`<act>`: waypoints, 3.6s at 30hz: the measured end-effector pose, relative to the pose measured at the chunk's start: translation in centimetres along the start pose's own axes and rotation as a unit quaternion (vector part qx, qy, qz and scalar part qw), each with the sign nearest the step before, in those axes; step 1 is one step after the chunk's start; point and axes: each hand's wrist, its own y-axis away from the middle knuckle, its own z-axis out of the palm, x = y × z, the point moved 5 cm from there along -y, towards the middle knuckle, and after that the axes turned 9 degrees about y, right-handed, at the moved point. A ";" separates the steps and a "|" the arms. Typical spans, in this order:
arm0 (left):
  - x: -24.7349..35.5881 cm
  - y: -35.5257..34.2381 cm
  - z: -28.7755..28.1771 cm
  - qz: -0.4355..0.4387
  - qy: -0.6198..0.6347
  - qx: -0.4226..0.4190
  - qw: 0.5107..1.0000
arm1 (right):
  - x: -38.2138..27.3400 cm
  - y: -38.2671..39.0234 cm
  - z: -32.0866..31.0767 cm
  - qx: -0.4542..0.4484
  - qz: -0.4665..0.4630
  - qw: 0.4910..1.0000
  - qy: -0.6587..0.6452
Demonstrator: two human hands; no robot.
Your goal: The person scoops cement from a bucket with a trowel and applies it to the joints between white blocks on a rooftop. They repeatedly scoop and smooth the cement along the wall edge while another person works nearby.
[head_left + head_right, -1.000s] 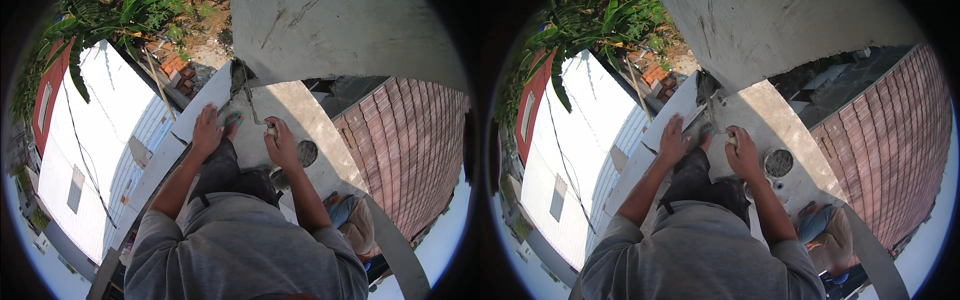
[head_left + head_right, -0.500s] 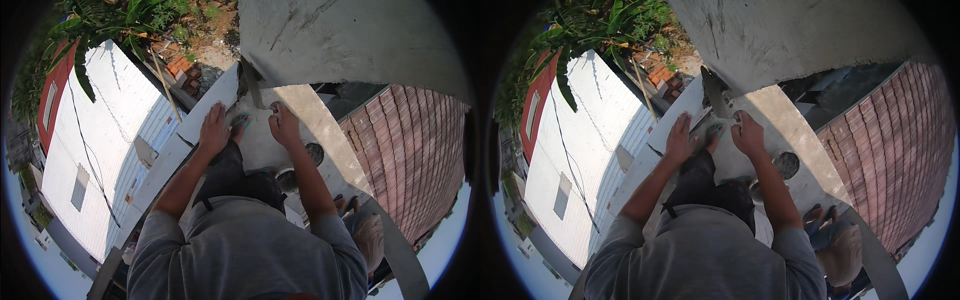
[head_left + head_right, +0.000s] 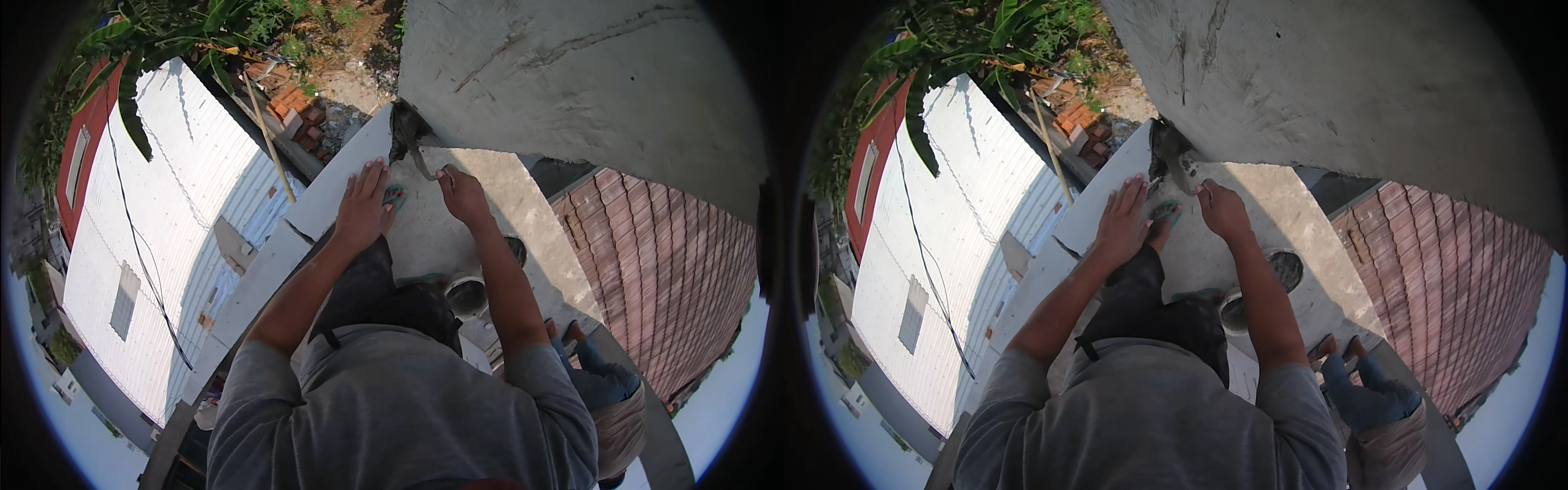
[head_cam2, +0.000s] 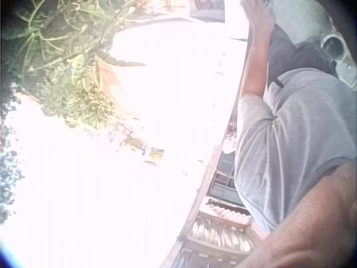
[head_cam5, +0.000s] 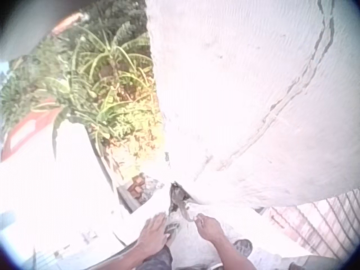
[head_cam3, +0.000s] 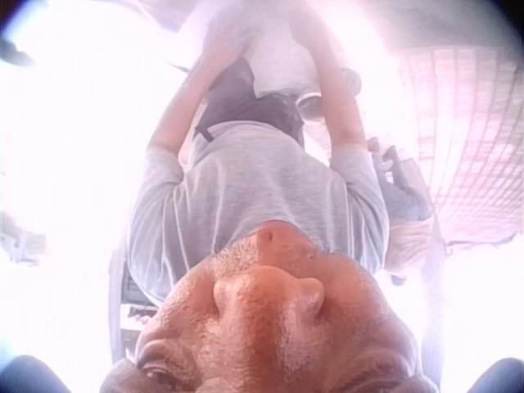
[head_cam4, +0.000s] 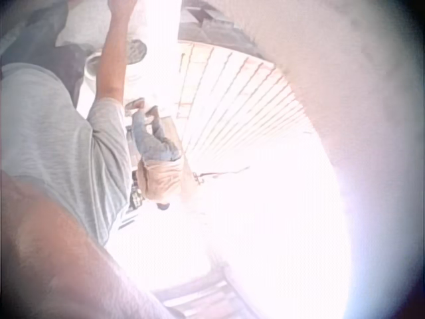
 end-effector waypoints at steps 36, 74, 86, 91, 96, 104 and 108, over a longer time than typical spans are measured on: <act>-2.6 -4.1 -1.6 0.045 -0.057 -0.003 0.997 | -2.0 4.6 4.1 0.082 0.056 0.985 -0.144; -3.0 -3.9 -1.4 0.127 -0.063 -0.053 0.989 | -8.3 10.0 8.5 -0.067 0.377 0.637 -0.669; -3.4 -4.4 -2.1 0.117 -0.055 -0.099 0.987 | -11.6 7.8 10.0 -0.036 0.228 0.877 -0.421; -2.5 -4.7 -2.3 0.120 -0.052 -0.120 0.984 | -12.5 10.2 11.0 0.013 0.154 0.920 -0.360; -1.9 -5.1 -2.0 0.108 -0.022 -0.132 0.985 | -10.6 15.8 4.2 -0.093 0.260 0.824 -0.494; 4.8 -0.9 0.7 0.116 0.022 -0.032 0.992 | 1.4 34.9 4.1 0.186 0.360 0.866 -0.292; 7.5 2.2 9.1 0.138 -0.004 -0.165 0.977 | 5.0 46.1 8.5 0.229 0.567 0.763 -0.209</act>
